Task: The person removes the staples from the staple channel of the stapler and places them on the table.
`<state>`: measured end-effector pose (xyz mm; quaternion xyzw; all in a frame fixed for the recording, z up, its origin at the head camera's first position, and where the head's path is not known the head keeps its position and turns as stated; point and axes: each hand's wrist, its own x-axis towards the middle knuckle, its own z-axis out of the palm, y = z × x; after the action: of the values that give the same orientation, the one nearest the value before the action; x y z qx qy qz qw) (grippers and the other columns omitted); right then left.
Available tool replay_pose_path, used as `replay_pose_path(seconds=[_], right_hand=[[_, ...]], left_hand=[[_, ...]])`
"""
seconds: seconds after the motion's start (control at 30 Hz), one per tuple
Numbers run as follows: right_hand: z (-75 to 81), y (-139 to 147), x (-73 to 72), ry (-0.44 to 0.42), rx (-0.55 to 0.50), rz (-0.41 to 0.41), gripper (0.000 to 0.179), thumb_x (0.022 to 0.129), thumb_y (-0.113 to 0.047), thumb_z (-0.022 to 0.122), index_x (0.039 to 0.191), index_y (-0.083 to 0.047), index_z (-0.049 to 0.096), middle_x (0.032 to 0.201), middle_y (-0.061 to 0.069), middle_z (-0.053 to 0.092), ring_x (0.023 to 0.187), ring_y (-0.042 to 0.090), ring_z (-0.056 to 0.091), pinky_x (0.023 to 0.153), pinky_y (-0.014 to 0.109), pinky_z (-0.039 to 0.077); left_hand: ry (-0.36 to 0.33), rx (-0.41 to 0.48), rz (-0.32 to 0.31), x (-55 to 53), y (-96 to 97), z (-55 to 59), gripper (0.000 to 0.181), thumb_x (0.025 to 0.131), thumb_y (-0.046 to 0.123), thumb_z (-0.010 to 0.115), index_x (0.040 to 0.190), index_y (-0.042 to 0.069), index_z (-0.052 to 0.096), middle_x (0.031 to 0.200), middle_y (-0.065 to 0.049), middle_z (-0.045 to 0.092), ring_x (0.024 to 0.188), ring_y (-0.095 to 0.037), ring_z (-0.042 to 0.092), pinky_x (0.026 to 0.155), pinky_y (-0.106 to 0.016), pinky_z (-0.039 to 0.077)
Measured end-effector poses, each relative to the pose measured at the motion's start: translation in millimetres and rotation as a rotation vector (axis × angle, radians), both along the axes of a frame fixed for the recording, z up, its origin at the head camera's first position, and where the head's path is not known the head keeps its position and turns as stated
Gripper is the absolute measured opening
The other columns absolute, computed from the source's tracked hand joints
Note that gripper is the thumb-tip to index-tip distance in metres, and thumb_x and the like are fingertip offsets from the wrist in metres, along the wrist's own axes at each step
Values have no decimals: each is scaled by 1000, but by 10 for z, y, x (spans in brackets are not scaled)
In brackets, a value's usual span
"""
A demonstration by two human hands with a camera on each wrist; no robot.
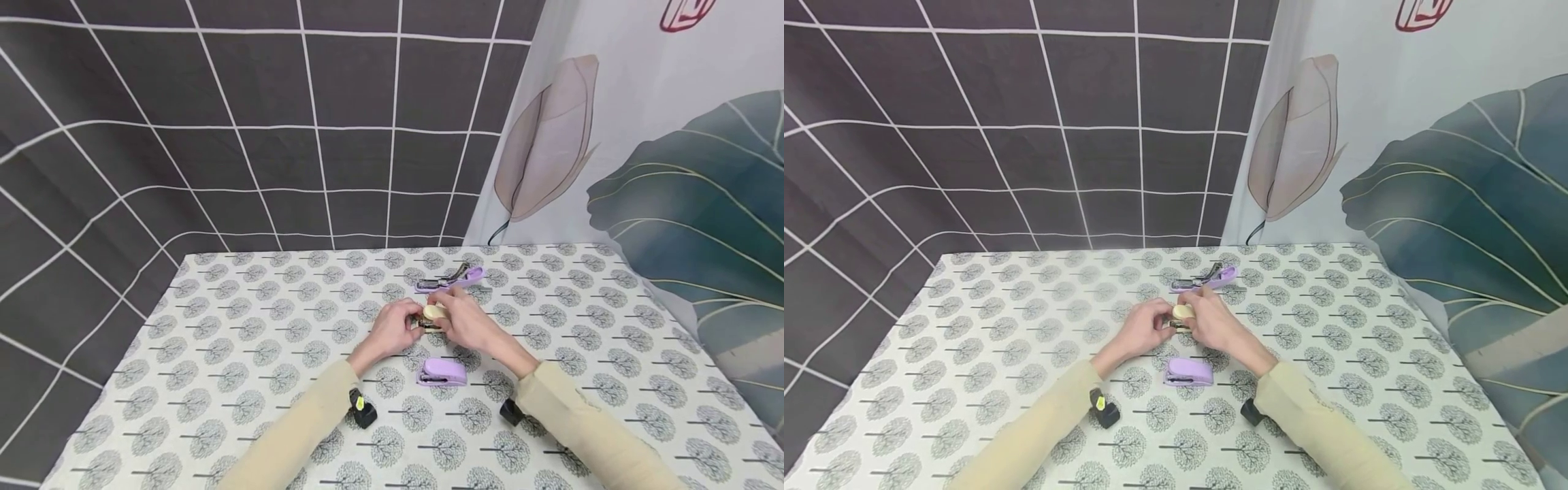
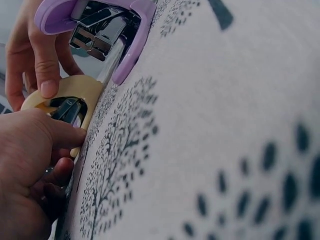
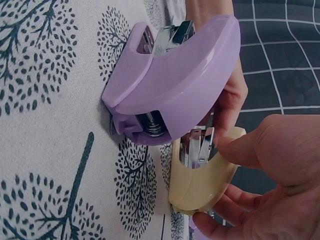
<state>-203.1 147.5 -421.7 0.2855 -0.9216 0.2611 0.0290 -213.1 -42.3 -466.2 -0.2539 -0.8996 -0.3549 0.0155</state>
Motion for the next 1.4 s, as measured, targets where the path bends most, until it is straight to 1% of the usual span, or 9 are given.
replay_pose_path(seconds=[0.13, 0.27, 0.47, 0.7, 0.77, 1.0, 1.2, 1.3, 1.4], right_hand=[[6, 31, 8, -20, -12, -10, 34, 82, 6, 74, 113, -3, 65, 103, 20, 55, 80, 26, 57, 69, 39, 56], [30, 90, 19, -69, -70, -26, 34, 83, 7, 71, 114, -5, 62, 105, 22, 55, 84, 30, 59, 69, 40, 56], [22, 197, 21, -112, -162, 4, 36, 84, 12, 64, 115, -5, 56, 109, 23, 55, 97, 39, 62, 77, 45, 57], [-7, 287, 10, -176, -249, 22, 33, 85, 17, 59, 111, -2, 53, 107, 18, 57, 100, 39, 64, 82, 40, 57], [-12, 312, 10, -170, -260, 25, 33, 85, 17, 59, 111, -1, 53, 106, 18, 58, 99, 38, 65, 82, 38, 57], [-87, 397, 1, -84, -321, 56, 32, 82, 20, 60, 109, 5, 51, 106, 23, 60, 91, 36, 66, 78, 37, 58], [-173, 453, -3, -52, -366, 61, 31, 84, 19, 61, 109, 4, 49, 109, 27, 59, 90, 34, 66, 75, 39, 58], [-206, 474, 3, -56, -383, 58, 32, 85, 18, 60, 110, 3, 48, 108, 26, 59, 89, 33, 65, 75, 38, 58], [-233, 498, 12, -88, -404, 45, 31, 87, 17, 59, 111, 2, 49, 107, 23, 59, 89, 31, 64, 74, 34, 57]], left_hand=[[-7, 6, -10, 0, 20, 3, 33, 81, 7, 80, 112, 5, 71, 96, 0, 65, 67, -7, 50, 63, -23, 44], [-17, 2, -14, -5, 28, -3, 33, 81, 7, 79, 113, 5, 71, 98, 0, 66, 68, -6, 50, 64, -23, 44], [10, 1, -4, -6, 18, -10, 33, 80, 6, 79, 112, 4, 72, 99, -1, 67, 67, -7, 51, 67, -25, 44], [8, 7, -2, 0, 9, -10, 29, 80, 5, 79, 108, 7, 73, 95, 1, 67, 65, -6, 49, 66, -26, 43], [13, 11, -5, -2, 4, -9, 28, 79, 4, 79, 107, 8, 74, 95, 1, 67, 65, -6, 49, 66, -26, 43], [3, 7, -8, -10, 0, -8, 29, 79, 4, 79, 107, 9, 73, 98, 1, 68, 65, -4, 50, 66, -24, 44], [-2, 14, -9, -6, -6, -17, 29, 80, 3, 79, 108, 9, 73, 99, 1, 67, 65, -5, 50, 67, -25, 44], [6, 17, -17, -8, -7, -23, 29, 80, 3, 79, 107, 8, 73, 98, 1, 67, 65, -4, 50, 68, -25, 44], [9, 15, -19, -7, -7, -23, 29, 80, 3, 79, 108, 8, 73, 99, 1, 67, 65, -4, 50, 68, -24, 44]])
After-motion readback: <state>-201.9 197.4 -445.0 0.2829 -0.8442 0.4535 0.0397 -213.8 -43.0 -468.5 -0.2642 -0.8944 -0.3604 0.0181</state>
